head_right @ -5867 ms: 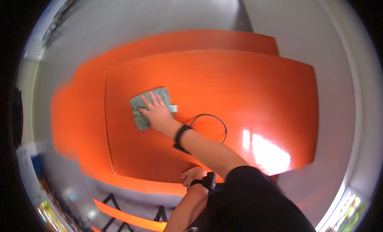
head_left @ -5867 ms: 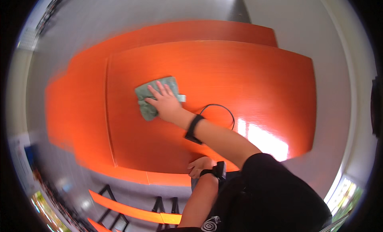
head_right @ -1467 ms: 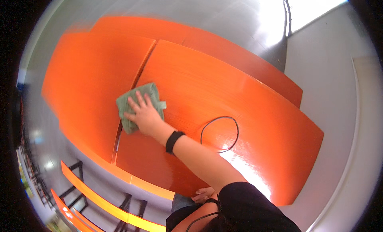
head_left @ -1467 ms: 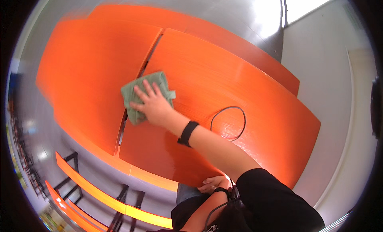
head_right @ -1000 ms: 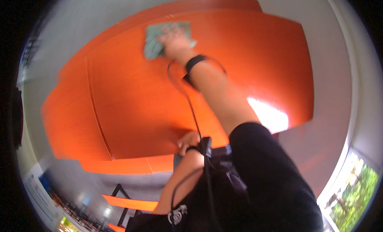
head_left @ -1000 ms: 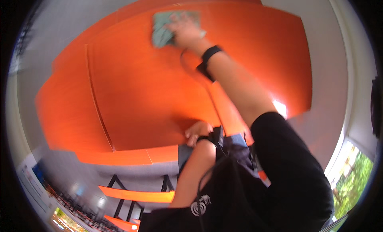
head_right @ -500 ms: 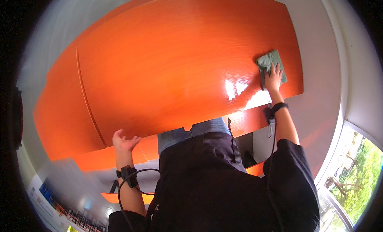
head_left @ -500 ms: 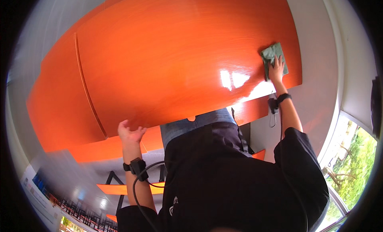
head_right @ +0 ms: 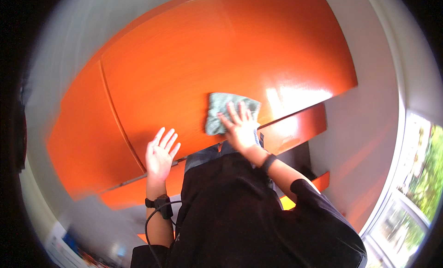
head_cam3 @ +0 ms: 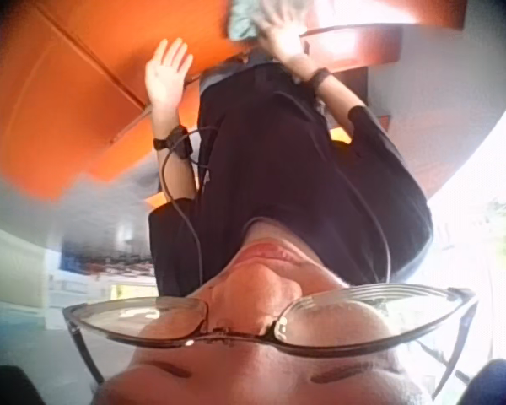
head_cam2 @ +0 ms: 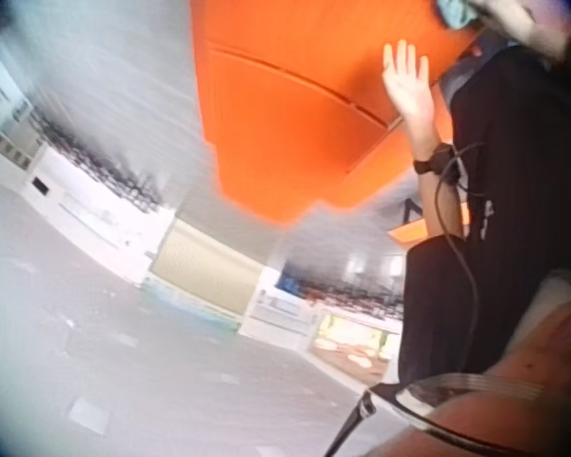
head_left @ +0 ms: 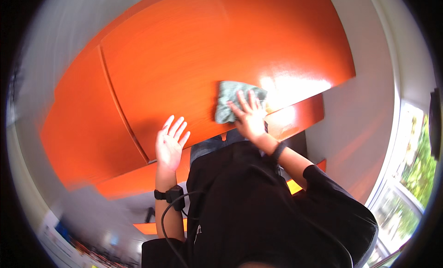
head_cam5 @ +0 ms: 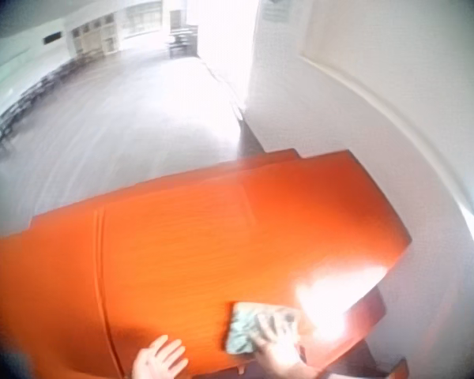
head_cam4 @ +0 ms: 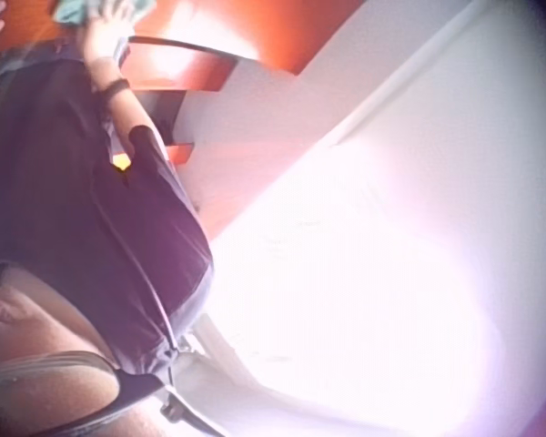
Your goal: The person folds a green cloth and then uses it by hand to wipe several orange tables and benches in a dining area.
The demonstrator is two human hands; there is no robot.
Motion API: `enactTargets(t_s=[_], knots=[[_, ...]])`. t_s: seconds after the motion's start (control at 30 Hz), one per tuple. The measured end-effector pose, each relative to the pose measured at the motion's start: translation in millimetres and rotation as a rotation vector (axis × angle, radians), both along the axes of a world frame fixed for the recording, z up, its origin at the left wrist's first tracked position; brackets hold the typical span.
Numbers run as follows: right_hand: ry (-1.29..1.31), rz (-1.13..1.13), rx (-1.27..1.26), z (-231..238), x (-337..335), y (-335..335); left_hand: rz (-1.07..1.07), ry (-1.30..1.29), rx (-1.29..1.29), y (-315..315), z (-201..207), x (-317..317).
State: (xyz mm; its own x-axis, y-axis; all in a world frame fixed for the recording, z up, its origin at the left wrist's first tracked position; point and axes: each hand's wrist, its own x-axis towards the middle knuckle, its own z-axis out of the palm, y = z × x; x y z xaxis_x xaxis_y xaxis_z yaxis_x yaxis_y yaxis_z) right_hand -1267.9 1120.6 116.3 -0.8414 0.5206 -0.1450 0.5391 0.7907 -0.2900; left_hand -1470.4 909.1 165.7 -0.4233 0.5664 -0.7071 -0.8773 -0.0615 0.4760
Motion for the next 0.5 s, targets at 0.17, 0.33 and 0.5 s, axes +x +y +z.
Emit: enactTargets(t_s=[0.17,0.33,0.5], knots=[[0.303,0.060,-0.096,-20,-8,-18,-0.773,1.451,-0.230,71,-18,17],[0.389,0.120,-0.106,-26,32,4,-1.492,2.216,-0.043,161,-50,43],[0.546,-0.161,0.066,-32,95,2,-1.447,2.167,0.275,242,-42,88]])
